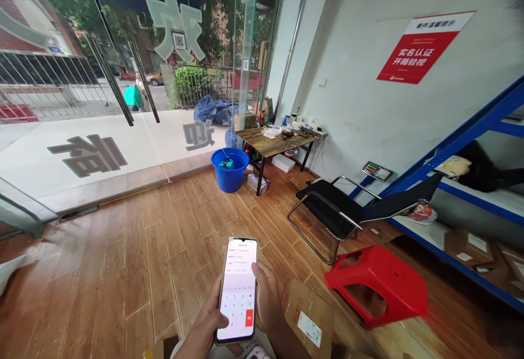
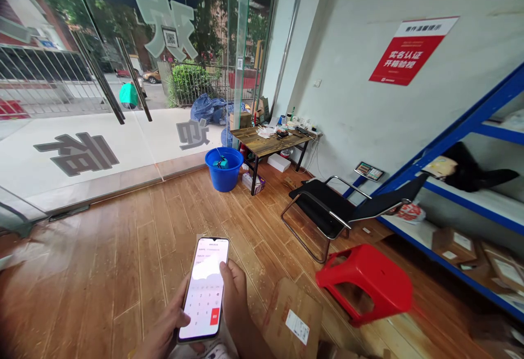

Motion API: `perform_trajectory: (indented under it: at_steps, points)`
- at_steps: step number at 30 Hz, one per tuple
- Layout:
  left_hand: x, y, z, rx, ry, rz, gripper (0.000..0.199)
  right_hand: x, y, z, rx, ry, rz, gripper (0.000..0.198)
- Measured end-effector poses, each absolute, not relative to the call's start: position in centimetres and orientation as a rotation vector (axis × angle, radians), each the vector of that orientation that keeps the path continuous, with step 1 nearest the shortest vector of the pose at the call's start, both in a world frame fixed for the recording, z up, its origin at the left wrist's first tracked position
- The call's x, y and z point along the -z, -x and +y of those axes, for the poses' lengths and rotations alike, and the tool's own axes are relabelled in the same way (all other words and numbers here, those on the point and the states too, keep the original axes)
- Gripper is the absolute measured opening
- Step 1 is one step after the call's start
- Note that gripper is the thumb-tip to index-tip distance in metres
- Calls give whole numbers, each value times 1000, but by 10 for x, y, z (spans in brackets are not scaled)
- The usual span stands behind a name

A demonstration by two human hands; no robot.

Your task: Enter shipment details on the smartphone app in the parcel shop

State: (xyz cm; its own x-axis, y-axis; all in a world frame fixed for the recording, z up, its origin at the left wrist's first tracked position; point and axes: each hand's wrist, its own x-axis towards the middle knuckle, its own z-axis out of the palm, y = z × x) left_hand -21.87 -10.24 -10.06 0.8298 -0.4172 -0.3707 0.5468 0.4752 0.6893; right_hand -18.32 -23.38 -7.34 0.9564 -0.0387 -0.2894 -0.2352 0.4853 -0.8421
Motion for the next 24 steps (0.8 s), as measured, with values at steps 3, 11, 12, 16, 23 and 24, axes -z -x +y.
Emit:
perform_trajectory:
  at_steps: [3, 11, 12, 16, 23, 24]
  points:
    - [100, 219, -103, 599, -897, 148, 100, 76, 183, -234, -136, 1055, 266, 46]
    - [78, 219, -114, 552, -1034, 152, 95, 75, 182, -233, -134, 1057, 314, 45]
    - [77, 219, -115, 544, -1038, 163, 95, 74, 182, -233, -128, 1057, 332, 44]
    - [74, 221, -116, 536, -1040, 196, 95, 73, 184, -234, -103, 1066, 399, 39]
    - [69, 221, -114, 538, -1065, 189, 92, 75, 184, -234, -140, 1088, 304, 46]
    - [68, 220, -114, 529, -1072, 188, 92, 77, 184, -234, -141, 1095, 293, 47]
